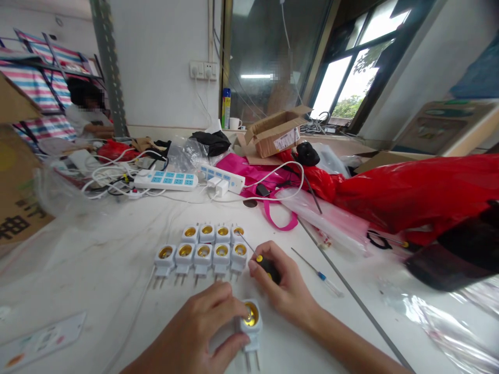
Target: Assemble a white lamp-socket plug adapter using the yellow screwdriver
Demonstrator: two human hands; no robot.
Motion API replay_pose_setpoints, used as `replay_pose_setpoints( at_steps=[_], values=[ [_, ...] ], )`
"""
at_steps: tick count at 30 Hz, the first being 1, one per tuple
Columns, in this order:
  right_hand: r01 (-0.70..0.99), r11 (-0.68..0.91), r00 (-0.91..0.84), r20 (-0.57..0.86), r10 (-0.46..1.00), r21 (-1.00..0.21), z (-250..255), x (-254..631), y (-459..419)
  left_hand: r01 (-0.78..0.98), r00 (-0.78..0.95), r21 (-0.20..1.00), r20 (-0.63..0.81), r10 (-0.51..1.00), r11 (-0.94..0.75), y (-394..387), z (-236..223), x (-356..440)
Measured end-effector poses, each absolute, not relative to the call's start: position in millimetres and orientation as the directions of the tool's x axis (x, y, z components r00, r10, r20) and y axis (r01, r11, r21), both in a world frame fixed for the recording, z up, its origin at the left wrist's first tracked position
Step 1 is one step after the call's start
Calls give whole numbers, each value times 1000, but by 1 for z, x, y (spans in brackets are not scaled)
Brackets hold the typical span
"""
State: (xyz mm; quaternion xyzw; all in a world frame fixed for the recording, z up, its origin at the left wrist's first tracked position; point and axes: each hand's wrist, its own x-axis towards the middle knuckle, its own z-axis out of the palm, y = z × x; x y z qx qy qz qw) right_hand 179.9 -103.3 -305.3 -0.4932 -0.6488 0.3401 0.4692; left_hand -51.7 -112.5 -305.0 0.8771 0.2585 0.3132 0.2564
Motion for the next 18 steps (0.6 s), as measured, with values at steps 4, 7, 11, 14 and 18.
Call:
replay_pose_setpoints(
  at_steps=[4,7,11,14,18],
  values=[
    [314,257,-120,230,966,-914,-306,176,-105,270,676,615,427,600,-741,-114,-306,-52],
    [300,259,-200,205,958,-918,-307,177,-109,282,695,593,416,587,-754,-114,-306,-53],
    [301,245,-248,172,953,-922,-306,177,-115,284,702,570,424,572,-771,-114,-304,-51],
    [298,228,-266,149,953,-927,-306,177,-117,276,692,557,450,564,-783,-115,-302,-48],
    [288,206,-268,128,955,-935,-306,179,-118,288,695,546,445,564,-786,-116,-303,-46]
  ],
)
